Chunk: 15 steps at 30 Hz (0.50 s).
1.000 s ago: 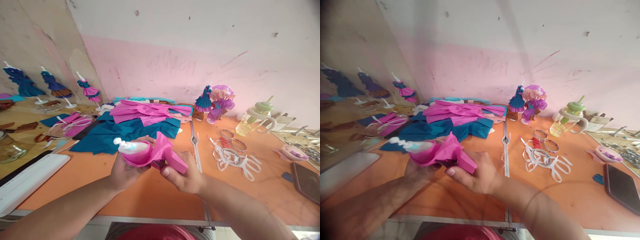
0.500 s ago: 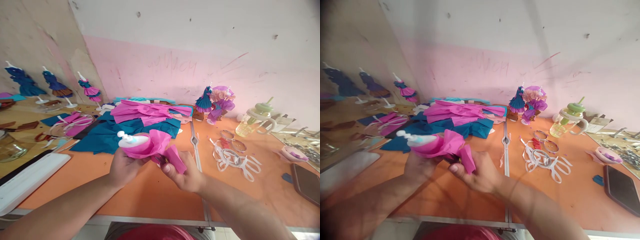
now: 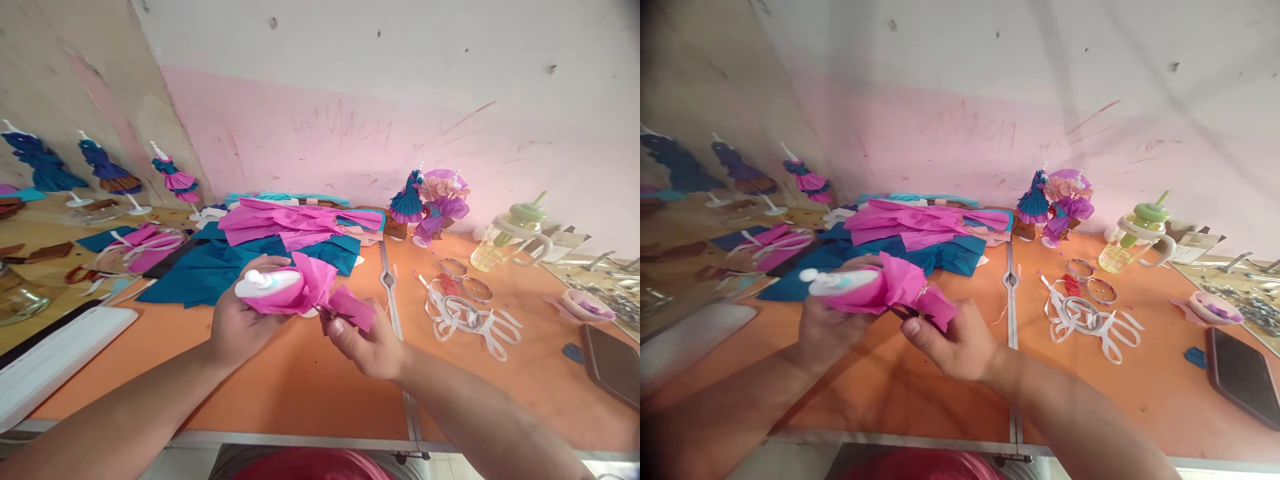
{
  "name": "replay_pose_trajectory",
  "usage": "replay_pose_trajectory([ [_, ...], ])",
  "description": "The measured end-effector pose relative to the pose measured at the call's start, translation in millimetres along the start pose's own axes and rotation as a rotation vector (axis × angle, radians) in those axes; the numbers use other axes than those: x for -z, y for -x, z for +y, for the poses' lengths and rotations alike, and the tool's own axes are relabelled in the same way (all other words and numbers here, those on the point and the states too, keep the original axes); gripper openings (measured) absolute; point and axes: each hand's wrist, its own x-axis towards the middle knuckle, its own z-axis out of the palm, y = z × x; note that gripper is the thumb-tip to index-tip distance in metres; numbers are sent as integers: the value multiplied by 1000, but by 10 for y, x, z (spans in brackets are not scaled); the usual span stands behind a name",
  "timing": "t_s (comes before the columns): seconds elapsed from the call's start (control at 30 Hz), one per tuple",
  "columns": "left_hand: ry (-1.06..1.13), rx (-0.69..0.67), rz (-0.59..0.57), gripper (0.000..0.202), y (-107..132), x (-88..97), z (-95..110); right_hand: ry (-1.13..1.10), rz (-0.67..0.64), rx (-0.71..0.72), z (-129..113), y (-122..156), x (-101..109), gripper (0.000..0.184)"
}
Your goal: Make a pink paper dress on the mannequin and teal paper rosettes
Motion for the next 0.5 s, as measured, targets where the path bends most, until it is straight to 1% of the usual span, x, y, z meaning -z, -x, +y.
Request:
replay_pose_trajectory([
  [0.1,-97,-132,5,43,3,15,-18,28,8,-64,-37,-10,-3,45],
  [0.17,-164,-212,44,44,7,31,-45,15,21,-102,-69,-18,-7,44],
  [0.3,-287,-320,118,46,0,92,-97,-3,52,-199,-116,-30,-15,46],
  [0.4,-352,-389,88,42,-30,176,-126,-10,26,-239,-147,-30,-7,49],
  [0.43,-347,-371,76,41,-43,212,-139,-26,9,-243,-159,-28,0,49],
  [0.47,-303,-300,88,41,-57,252,-154,-40,-9,-243,-169,-25,8,49],
  [0.5,-231,-192,121,42,-70,297,-174,-51,-29,-244,-179,-23,18,48],
])
